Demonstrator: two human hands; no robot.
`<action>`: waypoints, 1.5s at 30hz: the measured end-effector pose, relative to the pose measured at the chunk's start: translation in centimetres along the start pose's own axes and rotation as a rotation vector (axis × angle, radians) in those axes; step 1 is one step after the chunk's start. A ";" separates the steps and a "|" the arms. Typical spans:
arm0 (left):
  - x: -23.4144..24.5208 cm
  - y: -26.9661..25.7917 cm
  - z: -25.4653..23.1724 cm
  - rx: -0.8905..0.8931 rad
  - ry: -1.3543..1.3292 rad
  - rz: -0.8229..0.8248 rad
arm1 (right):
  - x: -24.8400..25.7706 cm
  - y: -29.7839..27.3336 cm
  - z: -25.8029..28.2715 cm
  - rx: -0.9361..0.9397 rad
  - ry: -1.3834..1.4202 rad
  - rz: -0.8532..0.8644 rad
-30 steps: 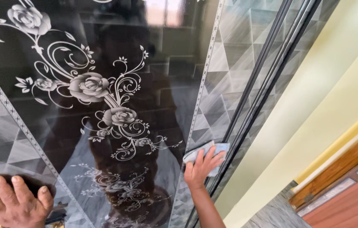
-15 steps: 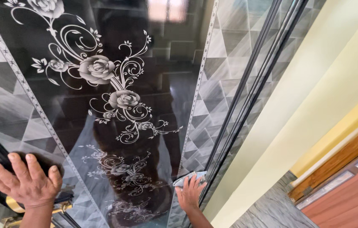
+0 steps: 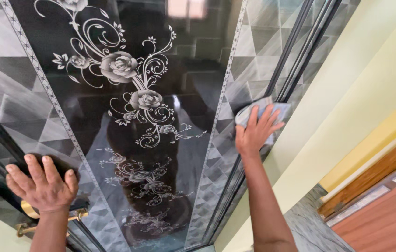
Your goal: The person wipes a glass door with a cloth, moving the cloth in circular and vertical motions across the surface. The person repeatedly cleans the same areas of the glass door throughout the clip.
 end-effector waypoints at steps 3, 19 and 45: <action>0.6 0.2 -0.5 0.042 -0.009 0.016 | 1.2 8.2 0.7 -0.025 -0.038 -0.021; 0.3 0.2 -0.1 0.061 -0.027 0.010 | 1.9 27.7 13.5 0.202 -0.051 0.000; 1.0 1.0 -0.4 0.061 0.008 -0.010 | 0.0 -30.3 16.5 0.528 0.338 0.875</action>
Point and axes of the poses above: each hand's wrist, its own y-axis towards the middle knuckle, its own x-axis out of the back of the hand, z = x × y, the point moved 1 cm from there along y, towards the middle knuckle, and after that the axes turned 5 degrees about -z, right-handed, at the moved point
